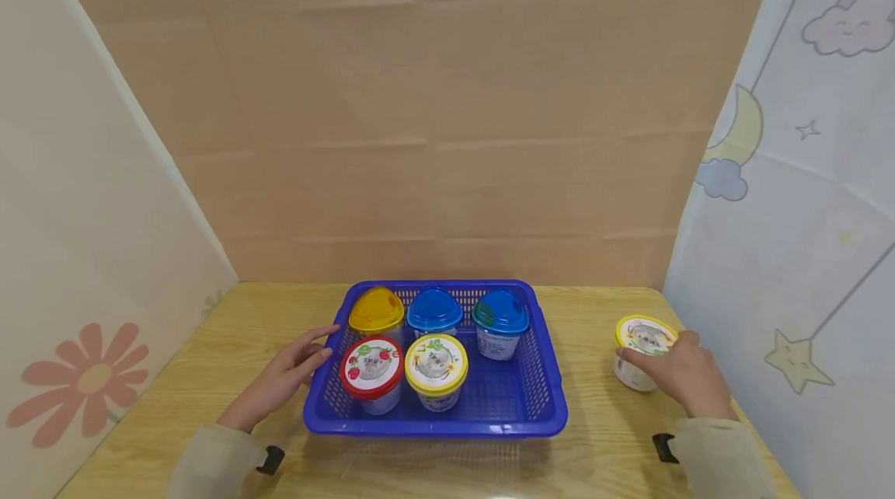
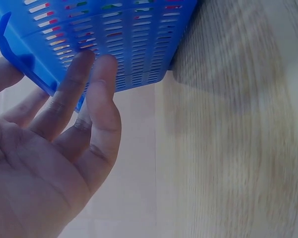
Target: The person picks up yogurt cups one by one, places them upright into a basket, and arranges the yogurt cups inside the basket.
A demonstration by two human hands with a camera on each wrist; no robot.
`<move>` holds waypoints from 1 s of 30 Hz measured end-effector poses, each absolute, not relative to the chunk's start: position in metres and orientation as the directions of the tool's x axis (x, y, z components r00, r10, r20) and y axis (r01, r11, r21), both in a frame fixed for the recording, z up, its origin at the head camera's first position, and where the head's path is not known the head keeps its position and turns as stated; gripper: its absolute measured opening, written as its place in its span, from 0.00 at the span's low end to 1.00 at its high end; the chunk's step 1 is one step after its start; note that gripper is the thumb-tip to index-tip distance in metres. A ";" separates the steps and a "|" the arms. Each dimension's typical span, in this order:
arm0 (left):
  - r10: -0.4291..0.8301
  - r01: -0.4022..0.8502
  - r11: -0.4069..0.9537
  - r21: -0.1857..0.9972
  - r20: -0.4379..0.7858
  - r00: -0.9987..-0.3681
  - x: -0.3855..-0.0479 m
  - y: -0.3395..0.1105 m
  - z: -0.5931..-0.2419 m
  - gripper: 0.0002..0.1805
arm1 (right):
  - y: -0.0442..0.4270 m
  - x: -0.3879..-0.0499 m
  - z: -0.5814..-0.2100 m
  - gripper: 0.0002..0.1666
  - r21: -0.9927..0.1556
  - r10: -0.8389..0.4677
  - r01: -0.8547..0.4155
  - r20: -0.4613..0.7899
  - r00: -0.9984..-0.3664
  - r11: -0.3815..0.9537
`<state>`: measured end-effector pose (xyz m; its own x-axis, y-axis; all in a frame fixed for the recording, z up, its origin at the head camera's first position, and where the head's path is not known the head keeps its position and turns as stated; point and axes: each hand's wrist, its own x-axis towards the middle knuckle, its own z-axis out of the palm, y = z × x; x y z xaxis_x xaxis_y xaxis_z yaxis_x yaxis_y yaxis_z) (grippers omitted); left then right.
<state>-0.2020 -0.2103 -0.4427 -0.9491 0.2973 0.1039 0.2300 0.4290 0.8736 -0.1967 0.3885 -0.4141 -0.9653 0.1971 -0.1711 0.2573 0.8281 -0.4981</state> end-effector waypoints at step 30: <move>0.305 0.233 0.422 0.876 0.105 -0.947 -0.203 -0.211 -0.446 0.27 | 0.359 -0.181 -0.376 0.74 -0.542 0.172 0.149 -0.009 -0.985 0.827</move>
